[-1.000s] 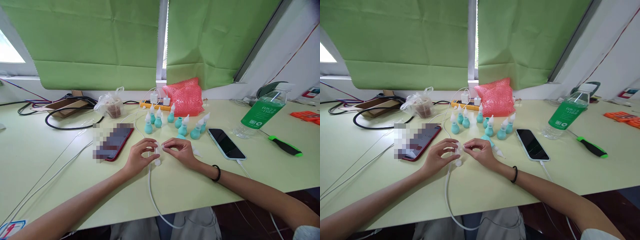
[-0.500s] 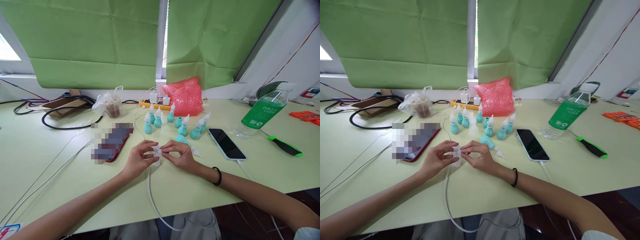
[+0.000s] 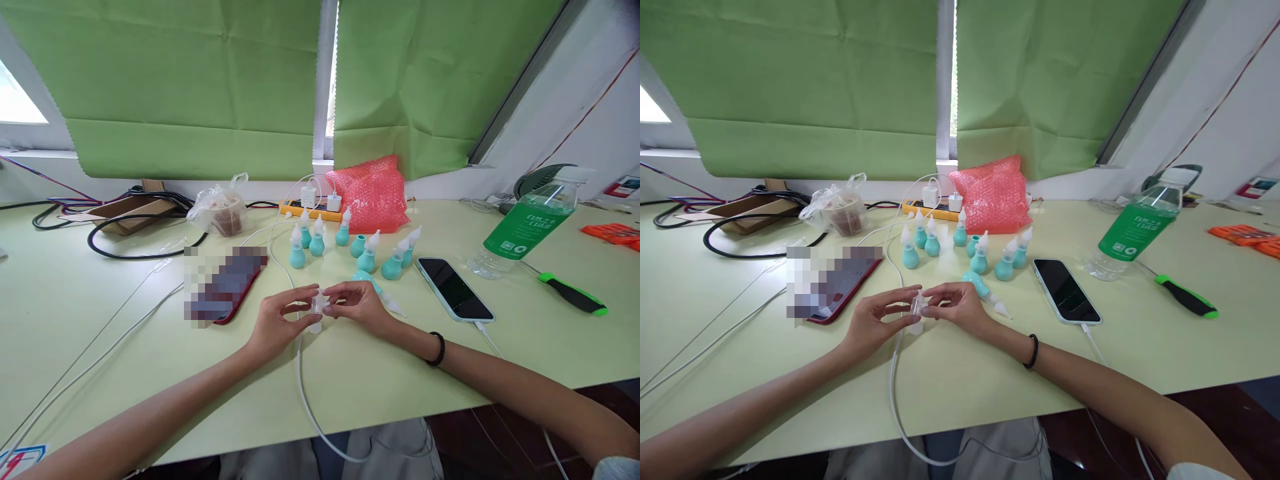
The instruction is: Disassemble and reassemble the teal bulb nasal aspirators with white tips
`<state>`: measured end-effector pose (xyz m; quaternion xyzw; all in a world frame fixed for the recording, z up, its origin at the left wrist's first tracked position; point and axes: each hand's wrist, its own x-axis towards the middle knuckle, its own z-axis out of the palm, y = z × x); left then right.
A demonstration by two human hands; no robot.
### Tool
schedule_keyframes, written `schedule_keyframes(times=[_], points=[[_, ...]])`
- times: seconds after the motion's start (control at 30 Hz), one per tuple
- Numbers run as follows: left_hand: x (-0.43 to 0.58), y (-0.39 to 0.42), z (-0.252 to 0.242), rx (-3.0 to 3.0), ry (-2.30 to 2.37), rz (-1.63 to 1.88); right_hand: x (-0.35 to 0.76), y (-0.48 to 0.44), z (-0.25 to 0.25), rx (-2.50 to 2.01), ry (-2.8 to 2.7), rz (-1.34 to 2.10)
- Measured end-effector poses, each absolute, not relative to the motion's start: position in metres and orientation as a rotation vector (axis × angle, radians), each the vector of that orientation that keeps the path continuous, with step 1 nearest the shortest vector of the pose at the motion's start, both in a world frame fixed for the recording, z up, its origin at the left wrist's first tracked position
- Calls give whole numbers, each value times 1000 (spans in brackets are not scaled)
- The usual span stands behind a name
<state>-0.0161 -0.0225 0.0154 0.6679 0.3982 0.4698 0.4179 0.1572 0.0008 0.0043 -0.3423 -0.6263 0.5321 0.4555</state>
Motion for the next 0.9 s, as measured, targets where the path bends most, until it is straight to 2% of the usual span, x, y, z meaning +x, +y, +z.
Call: schedule_keyframes(times=[0.17,0.9], points=[[-15,-22,16,1657,1018,1169,157,2,5,-844,-1494,1360],[-14,-22,13,1529,999,1161,157,-6,3,-756,-1747,1007]])
